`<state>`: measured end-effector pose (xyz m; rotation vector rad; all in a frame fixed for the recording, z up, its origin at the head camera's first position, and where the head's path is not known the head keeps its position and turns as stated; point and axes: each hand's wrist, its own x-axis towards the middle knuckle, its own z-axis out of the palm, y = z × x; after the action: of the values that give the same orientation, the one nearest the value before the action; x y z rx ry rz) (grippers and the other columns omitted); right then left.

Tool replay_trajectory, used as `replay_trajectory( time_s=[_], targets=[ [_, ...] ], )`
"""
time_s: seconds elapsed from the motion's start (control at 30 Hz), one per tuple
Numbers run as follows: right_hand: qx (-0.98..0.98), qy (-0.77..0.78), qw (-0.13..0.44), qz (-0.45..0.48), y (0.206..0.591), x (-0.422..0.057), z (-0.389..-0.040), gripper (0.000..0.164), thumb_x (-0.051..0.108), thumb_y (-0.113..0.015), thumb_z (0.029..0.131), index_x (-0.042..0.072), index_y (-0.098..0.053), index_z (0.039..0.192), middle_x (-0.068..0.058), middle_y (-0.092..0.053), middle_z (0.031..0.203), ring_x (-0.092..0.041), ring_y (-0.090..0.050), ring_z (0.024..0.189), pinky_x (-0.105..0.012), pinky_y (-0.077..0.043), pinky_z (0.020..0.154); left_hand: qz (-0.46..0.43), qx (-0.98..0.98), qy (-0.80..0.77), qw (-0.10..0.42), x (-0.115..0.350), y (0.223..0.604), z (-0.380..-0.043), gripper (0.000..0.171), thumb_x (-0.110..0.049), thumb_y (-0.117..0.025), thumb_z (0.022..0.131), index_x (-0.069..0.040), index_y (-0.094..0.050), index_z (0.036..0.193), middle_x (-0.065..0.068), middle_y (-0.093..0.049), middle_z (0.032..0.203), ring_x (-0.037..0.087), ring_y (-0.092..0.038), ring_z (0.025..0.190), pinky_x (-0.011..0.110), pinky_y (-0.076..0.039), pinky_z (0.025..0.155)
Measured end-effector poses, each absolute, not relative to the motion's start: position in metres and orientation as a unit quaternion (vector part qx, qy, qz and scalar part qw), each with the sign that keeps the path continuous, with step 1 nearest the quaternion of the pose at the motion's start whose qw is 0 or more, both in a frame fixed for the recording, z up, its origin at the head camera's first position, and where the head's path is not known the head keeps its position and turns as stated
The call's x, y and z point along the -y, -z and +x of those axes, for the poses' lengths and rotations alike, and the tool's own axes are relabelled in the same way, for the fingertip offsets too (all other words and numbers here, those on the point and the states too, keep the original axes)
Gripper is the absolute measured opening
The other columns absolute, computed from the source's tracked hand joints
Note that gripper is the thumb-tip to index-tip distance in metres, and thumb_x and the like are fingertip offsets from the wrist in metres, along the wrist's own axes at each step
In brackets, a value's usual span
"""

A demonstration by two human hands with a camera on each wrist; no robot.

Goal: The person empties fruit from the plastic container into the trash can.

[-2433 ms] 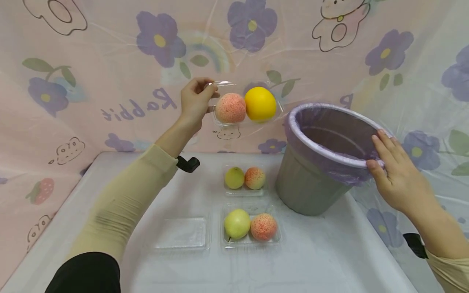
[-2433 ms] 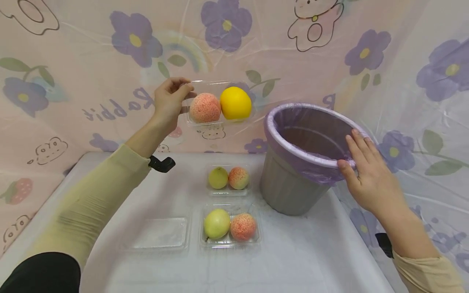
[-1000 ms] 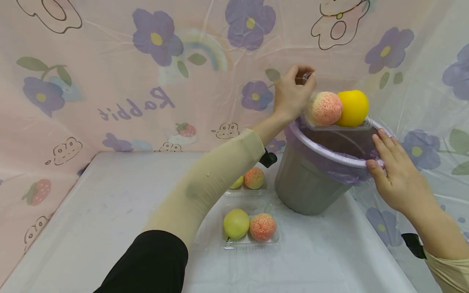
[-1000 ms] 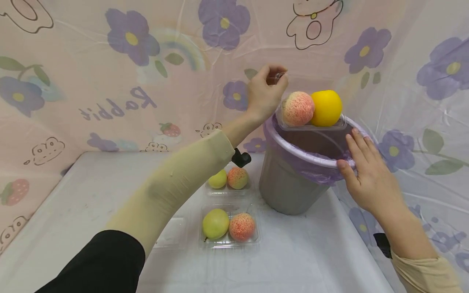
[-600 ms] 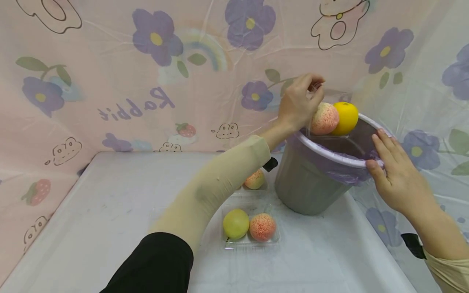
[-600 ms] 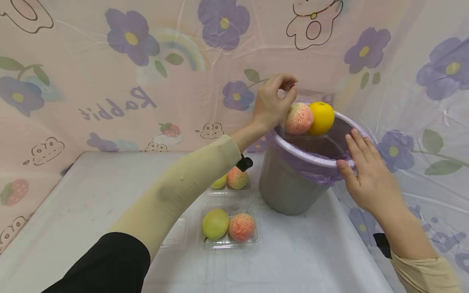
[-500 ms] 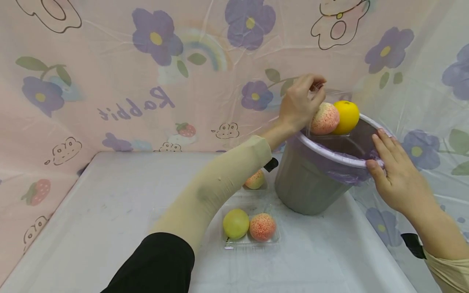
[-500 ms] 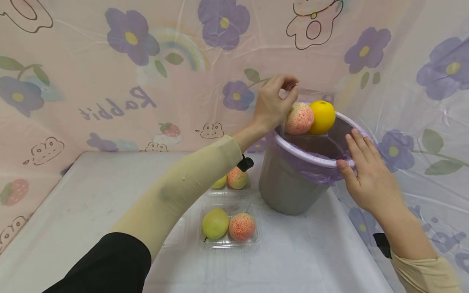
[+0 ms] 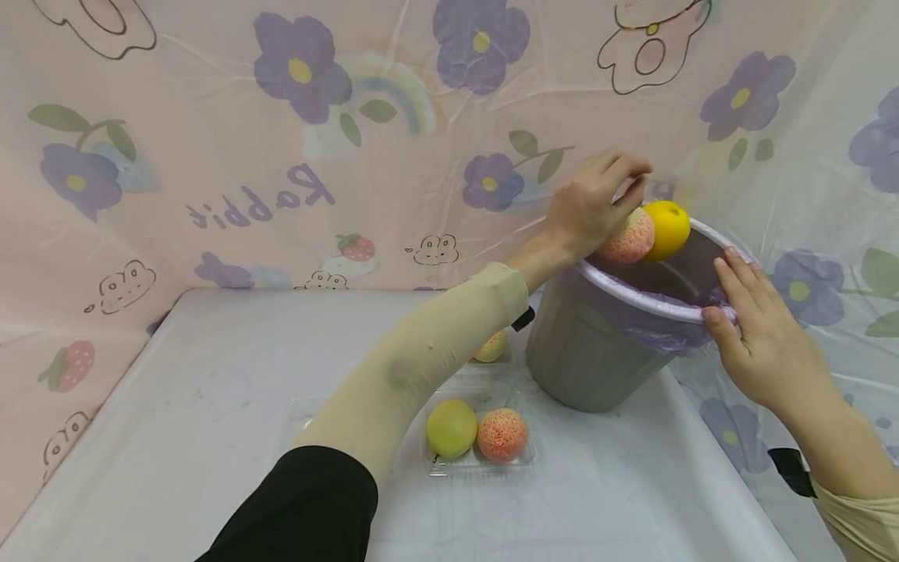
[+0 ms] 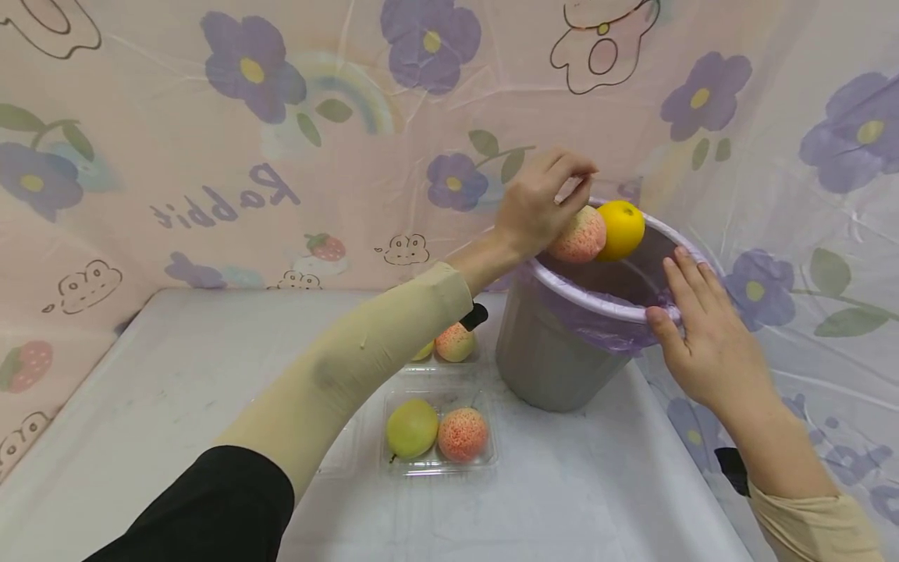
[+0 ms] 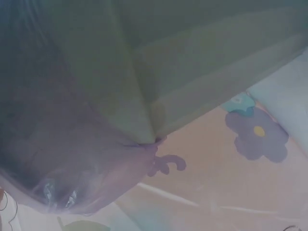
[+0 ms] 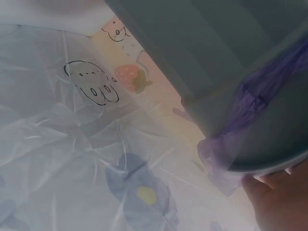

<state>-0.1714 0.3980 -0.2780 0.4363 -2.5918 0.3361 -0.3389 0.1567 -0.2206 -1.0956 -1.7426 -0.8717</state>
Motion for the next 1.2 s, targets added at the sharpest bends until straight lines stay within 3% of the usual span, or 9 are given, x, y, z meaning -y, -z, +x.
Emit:
replay_trajectory(
  time_s=[0.13,0.33,0.6,0.83,1.07,1.2],
  targets=[
    [0.948,-0.122,0.245,0.160,0.278,-0.398,-0.172,0.062,0.033,-0.039,0.113,-0.004,-0.026,0.162,-0.019,-0.017,0.171,-0.044,-0.011,0.157,-0.045,-0.002,0.130,-0.435,0.705,0.337,0.448,-0.155,0.220,-0.339,0.019,-0.016,-0.061,0.104,-0.008,-0.075,0.114,0.002,-0.072,0.113,0.015,-0.067,0.107,0.008,-0.046,0.092],
    [0.947,-0.121,0.247,0.165,0.279,-0.398,-0.172,0.062,0.033,-0.039,0.113,-0.005,-0.026,0.161,-0.019,-0.017,0.172,-0.043,-0.011,0.158,-0.043,-0.002,0.130,-0.386,0.682,0.441,0.438,-0.153,0.211,-0.341,0.017,-0.012,-0.067,0.100,-0.005,-0.073,0.115,0.003,-0.072,0.110,0.008,-0.067,0.104,0.005,-0.045,0.083],
    [0.945,-0.122,0.251,0.170,0.279,-0.398,-0.172,0.062,0.032,-0.039,0.113,-0.006,-0.027,0.160,-0.020,-0.018,0.171,-0.044,-0.011,0.158,-0.044,-0.003,0.130,-0.370,0.647,0.514,0.424,-0.148,0.207,-0.340,0.018,-0.007,-0.070,0.097,-0.002,-0.074,0.114,0.006,-0.073,0.105,0.011,-0.066,0.100,0.005,-0.047,0.077],
    [0.946,-0.123,0.247,0.171,0.279,-0.399,-0.172,0.062,0.033,-0.038,0.114,-0.006,-0.025,0.161,-0.020,-0.016,0.172,-0.044,-0.010,0.158,-0.045,-0.002,0.130,-0.350,0.621,0.602,0.359,-0.140,0.202,-0.335,0.018,-0.004,-0.068,0.098,0.000,-0.072,0.115,0.008,-0.073,0.105,0.006,-0.066,0.098,0.010,-0.054,0.075],
    [0.945,-0.125,0.250,0.172,0.280,-0.399,-0.172,0.063,0.033,-0.038,0.114,-0.005,-0.025,0.161,-0.020,-0.016,0.172,-0.044,-0.010,0.158,-0.044,-0.002,0.130,-0.296,0.626,0.657,0.298,-0.124,0.197,-0.331,0.021,-0.005,-0.069,0.099,-0.002,-0.070,0.120,0.006,-0.074,0.110,0.004,-0.065,0.098,0.009,-0.047,0.091],
    [0.944,-0.124,0.251,0.173,0.280,-0.400,-0.173,0.063,0.034,-0.038,0.114,-0.005,-0.025,0.161,-0.019,-0.016,0.172,-0.044,-0.010,0.158,-0.043,-0.002,0.130,-0.285,0.593,0.709,0.255,-0.112,0.198,-0.332,0.021,-0.003,-0.067,0.101,0.001,-0.067,0.121,0.009,-0.069,0.111,0.005,-0.063,0.094,0.020,-0.058,0.080]
  ],
)
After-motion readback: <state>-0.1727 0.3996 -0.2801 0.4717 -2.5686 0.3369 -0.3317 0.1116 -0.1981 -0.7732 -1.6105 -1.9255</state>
